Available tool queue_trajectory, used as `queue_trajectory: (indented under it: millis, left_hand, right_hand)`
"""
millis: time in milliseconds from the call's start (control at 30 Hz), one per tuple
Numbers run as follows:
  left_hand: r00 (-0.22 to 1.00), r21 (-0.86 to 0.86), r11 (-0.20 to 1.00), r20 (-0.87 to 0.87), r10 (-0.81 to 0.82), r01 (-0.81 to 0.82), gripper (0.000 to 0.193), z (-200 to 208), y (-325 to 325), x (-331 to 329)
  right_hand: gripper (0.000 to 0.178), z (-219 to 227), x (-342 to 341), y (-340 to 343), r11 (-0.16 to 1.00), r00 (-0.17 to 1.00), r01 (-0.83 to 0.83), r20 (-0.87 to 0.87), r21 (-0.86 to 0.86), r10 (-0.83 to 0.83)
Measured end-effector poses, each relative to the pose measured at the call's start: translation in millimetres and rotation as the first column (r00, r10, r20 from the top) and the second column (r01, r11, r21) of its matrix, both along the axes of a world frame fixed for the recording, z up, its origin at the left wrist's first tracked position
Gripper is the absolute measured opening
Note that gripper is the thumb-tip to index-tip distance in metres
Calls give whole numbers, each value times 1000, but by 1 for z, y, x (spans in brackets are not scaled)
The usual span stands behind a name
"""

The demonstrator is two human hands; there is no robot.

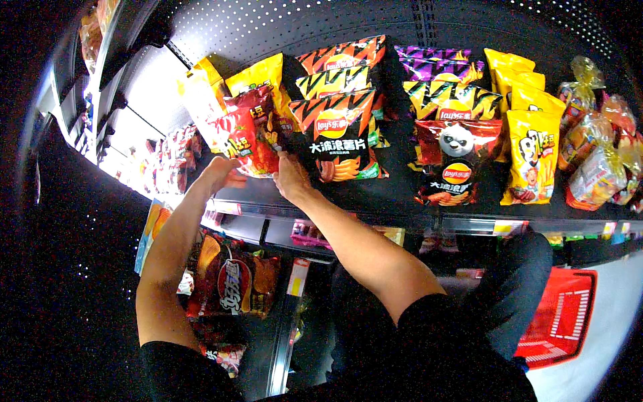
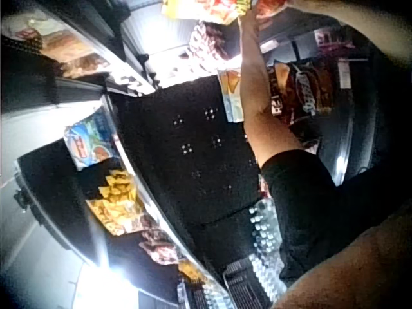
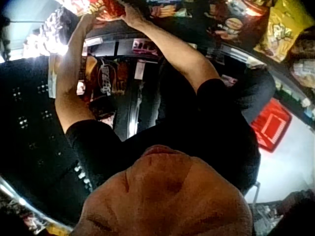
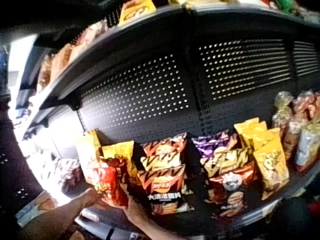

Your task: The person sits on the floor in a store aisle and restocks snack items onto a shelf. They wipe the shelf surface with a blue cloth, then pick up various snack packages from a red basket and place them onto the shelf, arranging them in rows.

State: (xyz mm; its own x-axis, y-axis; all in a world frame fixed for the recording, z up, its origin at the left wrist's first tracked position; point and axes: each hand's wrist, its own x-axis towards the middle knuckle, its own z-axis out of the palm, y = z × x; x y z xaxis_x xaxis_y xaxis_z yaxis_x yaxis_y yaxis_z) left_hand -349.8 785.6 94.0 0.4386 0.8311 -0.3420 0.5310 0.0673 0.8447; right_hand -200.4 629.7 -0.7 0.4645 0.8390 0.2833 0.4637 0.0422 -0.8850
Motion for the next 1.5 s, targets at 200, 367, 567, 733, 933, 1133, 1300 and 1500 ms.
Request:
queue_trajectory:
  millis: [200, 367, 567, 733, 933, 1133, 1300, 1500]
  left_hand:
    - [985, 186, 982, -169, 42, -10, 33, 30, -21, 2]
    - [987, 406, 905, -143, -75, 128, 38, 69, -65, 18]
    - [970, 508, 834, -14, -242, 215, 56, 91, -160, 77]
    - [990, 751, 660, 85, -113, 11, 73, 29, -157, 125]
    - [861, 439, 897, 477, -178, -58, 58, -14, -182, 148]
    - [788, 299, 945, 610, -83, -131, 49, -28, -208, 143]
    - [695, 482, 836, 695, -184, -261, 51, -30, -259, 124]
    - [706, 544, 775, 683, -186, -322, 41, -13, -353, 88]
  right_hand:
    - [25, 9, 1, -24, 993, 991, -97, 89, -67, 103]
    - [24, 24, 2, -66, 990, 991, -127, 52, 59, 124]
    - [12, 38, 8, -149, 858, 988, 115, -143, 500, -49]
    - [45, 38, 41, -187, 731, 914, 329, -6, 598, -407]
    - [65, 35, 73, -179, 844, 900, 425, -51, 327, -433]
    - [81, 21, 79, -168, 871, 931, 363, -83, 331, -356]
    - [81, 40, 64, -216, 867, 945, 315, -211, 386, -250]
    - [56, 79, 49, -322, 902, 927, 193, -372, 387, -39]
